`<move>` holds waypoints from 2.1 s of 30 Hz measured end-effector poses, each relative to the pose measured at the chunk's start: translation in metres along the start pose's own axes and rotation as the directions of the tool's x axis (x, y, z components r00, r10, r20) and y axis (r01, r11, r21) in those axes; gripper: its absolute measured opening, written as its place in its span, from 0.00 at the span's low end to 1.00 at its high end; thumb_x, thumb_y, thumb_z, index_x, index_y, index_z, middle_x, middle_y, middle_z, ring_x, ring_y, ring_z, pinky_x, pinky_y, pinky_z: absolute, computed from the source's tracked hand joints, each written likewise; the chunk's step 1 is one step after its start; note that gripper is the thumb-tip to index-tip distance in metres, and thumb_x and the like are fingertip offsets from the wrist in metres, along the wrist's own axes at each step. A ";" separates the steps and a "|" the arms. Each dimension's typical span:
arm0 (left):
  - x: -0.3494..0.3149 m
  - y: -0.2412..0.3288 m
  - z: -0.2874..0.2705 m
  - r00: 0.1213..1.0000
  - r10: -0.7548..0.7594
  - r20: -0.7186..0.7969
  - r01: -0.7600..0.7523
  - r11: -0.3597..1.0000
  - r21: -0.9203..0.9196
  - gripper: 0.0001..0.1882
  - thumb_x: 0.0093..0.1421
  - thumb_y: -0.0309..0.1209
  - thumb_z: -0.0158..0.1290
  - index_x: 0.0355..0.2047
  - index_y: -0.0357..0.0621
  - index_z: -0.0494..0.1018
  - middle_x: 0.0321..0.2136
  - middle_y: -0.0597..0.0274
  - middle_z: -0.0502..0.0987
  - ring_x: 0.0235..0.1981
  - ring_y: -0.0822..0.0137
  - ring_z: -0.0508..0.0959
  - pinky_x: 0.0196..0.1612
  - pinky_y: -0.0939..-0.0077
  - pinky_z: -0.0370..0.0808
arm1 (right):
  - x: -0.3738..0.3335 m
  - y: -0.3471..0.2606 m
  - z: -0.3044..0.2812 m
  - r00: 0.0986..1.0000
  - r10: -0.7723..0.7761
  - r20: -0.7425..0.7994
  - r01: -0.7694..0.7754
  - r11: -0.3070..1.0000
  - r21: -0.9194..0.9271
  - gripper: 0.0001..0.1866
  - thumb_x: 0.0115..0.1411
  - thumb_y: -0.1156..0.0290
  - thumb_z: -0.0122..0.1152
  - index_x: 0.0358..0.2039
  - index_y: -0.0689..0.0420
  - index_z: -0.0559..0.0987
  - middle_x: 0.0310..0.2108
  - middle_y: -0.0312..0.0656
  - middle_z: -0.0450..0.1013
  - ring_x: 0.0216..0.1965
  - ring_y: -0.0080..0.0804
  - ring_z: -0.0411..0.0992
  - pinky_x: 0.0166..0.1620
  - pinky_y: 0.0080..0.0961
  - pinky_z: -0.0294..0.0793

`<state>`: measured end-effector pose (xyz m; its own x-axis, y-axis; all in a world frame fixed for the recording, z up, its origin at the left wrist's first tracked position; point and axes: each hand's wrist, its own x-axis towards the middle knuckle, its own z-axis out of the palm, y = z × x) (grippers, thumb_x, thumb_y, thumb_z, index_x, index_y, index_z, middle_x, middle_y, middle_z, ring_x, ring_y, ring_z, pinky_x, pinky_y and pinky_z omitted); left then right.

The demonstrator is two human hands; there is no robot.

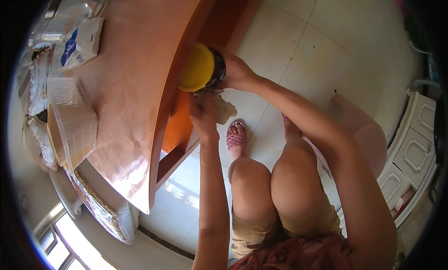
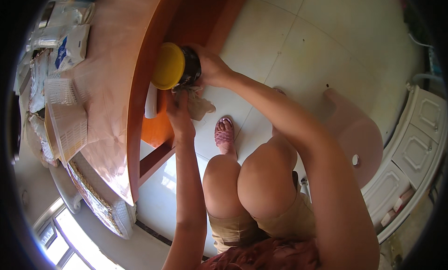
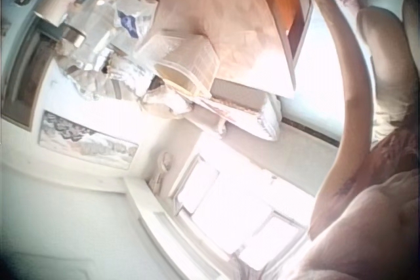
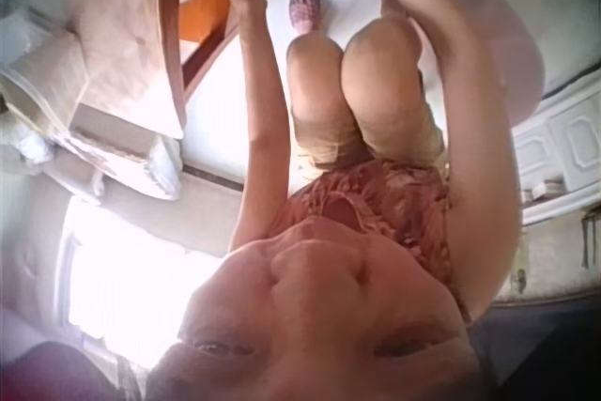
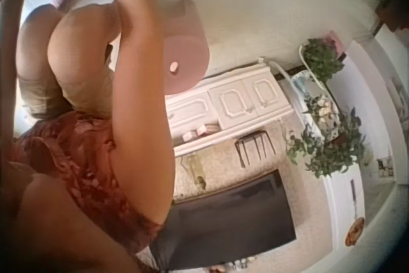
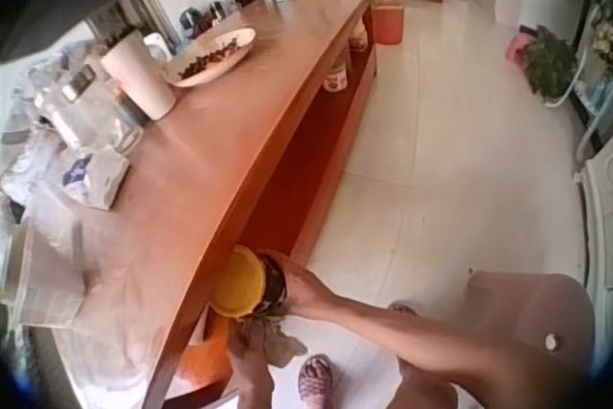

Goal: The person wipes a plastic container and then thoroughly wipes a pink plastic stool, including the seat, legs, and underside, with a cloth.

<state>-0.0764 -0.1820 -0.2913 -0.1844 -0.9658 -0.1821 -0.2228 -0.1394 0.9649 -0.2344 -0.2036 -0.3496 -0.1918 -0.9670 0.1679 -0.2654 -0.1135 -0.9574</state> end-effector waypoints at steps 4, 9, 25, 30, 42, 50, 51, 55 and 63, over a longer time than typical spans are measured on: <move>0.012 -0.017 0.000 0.997 0.024 -0.074 -0.028 0.998 -0.048 0.29 0.64 0.28 0.51 0.64 0.35 0.58 0.50 0.56 0.74 0.44 0.69 0.75 0.48 0.76 0.71 | 0.010 0.008 0.015 0.997 0.075 0.037 -0.078 0.993 0.089 0.53 0.36 0.68 0.81 0.63 0.57 0.60 0.57 0.49 0.66 0.58 0.47 0.67 0.60 0.34 0.69; 0.016 -0.012 0.003 0.959 -0.271 -0.081 0.236 0.926 -0.295 0.29 0.64 0.29 0.52 0.63 0.35 0.60 0.50 0.54 0.73 0.49 0.65 0.74 0.52 0.72 0.70 | 0.025 -0.007 0.041 0.980 0.090 -0.177 -0.155 0.904 -0.399 0.47 0.39 0.77 0.74 0.62 0.58 0.61 0.55 0.51 0.65 0.57 0.51 0.65 0.57 0.36 0.72; -0.060 0.051 0.004 0.955 -0.091 0.283 0.228 0.834 -0.502 0.26 0.64 0.20 0.47 0.63 0.33 0.59 0.59 0.52 0.67 0.58 0.63 0.70 0.61 0.69 0.67 | -0.110 -0.081 -0.063 0.822 0.465 0.328 -0.558 0.771 0.305 0.14 0.61 0.68 0.61 0.46 0.58 0.81 0.38 0.40 0.80 0.41 0.27 0.76 0.43 0.26 0.74; -0.109 0.087 -0.010 0.960 0.115 0.256 -0.002 0.916 -0.402 0.23 0.63 0.17 0.49 0.59 0.31 0.64 0.54 0.52 0.73 0.54 0.66 0.74 0.56 0.72 0.72 | -0.165 -0.143 -0.123 0.831 0.482 0.279 -0.547 0.800 0.246 0.16 0.65 0.63 0.55 0.46 0.61 0.82 0.40 0.41 0.79 0.40 0.23 0.73 0.43 0.23 0.73; -0.266 0.164 -0.013 0.943 0.281 0.180 -0.247 0.951 -0.188 0.11 0.63 0.33 0.58 0.38 0.37 0.76 0.30 0.68 0.79 0.29 0.79 0.76 0.30 0.84 0.72 | -0.323 -0.317 -0.117 0.910 0.303 -0.284 -0.055 0.767 0.639 0.23 0.58 0.64 0.66 0.49 0.64 0.75 0.43 0.41 0.74 0.36 0.26 0.74 0.41 0.20 0.75; -0.367 0.204 -0.011 0.785 0.342 0.516 -0.141 0.910 -0.389 0.20 0.69 0.34 0.49 0.56 0.34 0.67 0.40 0.57 0.80 0.35 0.69 0.81 0.36 0.79 0.76 | -0.385 -0.372 -0.104 0.874 0.123 -0.470 0.128 0.875 0.466 0.23 0.59 0.72 0.66 0.52 0.62 0.68 0.46 0.41 0.74 0.44 0.27 0.74 0.47 0.25 0.75; -0.370 0.199 -0.011 0.766 0.359 0.534 -0.135 0.901 -0.412 0.22 0.69 0.32 0.48 0.59 0.34 0.64 0.40 0.54 0.80 0.36 0.67 0.81 0.37 0.79 0.76 | -0.389 -0.366 -0.106 0.844 0.114 -0.523 0.131 0.903 0.408 0.22 0.59 0.72 0.66 0.50 0.62 0.67 0.44 0.42 0.74 0.44 0.28 0.74 0.48 0.26 0.75; -0.357 0.148 -0.005 0.801 0.156 0.578 0.000 0.966 -0.259 0.17 0.68 0.31 0.48 0.54 0.36 0.69 0.40 0.57 0.80 0.37 0.70 0.79 0.38 0.79 0.74 | -0.413 -0.329 -0.131 0.788 0.191 -0.585 -0.176 0.981 0.083 0.30 0.55 0.71 0.69 0.56 0.57 0.66 0.41 0.47 0.76 0.43 0.35 0.76 0.46 0.29 0.76; -0.377 0.012 0.046 0.724 -0.061 0.687 0.145 0.987 -0.065 0.15 0.64 0.27 0.50 0.49 0.35 0.72 0.37 0.58 0.82 0.36 0.70 0.81 0.39 0.78 0.76 | -0.496 -0.186 -0.195 0.619 0.401 -0.675 -0.574 0.818 -0.041 0.25 0.53 0.66 0.68 0.51 0.59 0.75 0.41 0.46 0.77 0.42 0.38 0.77 0.46 0.32 0.75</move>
<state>-0.0532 0.1902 -0.2198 -0.7778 -0.5401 -0.3214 -0.1848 -0.2922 0.9383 -0.2742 0.3413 -0.2092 -0.8630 -0.4904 -0.1214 -0.1459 0.4719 -0.8695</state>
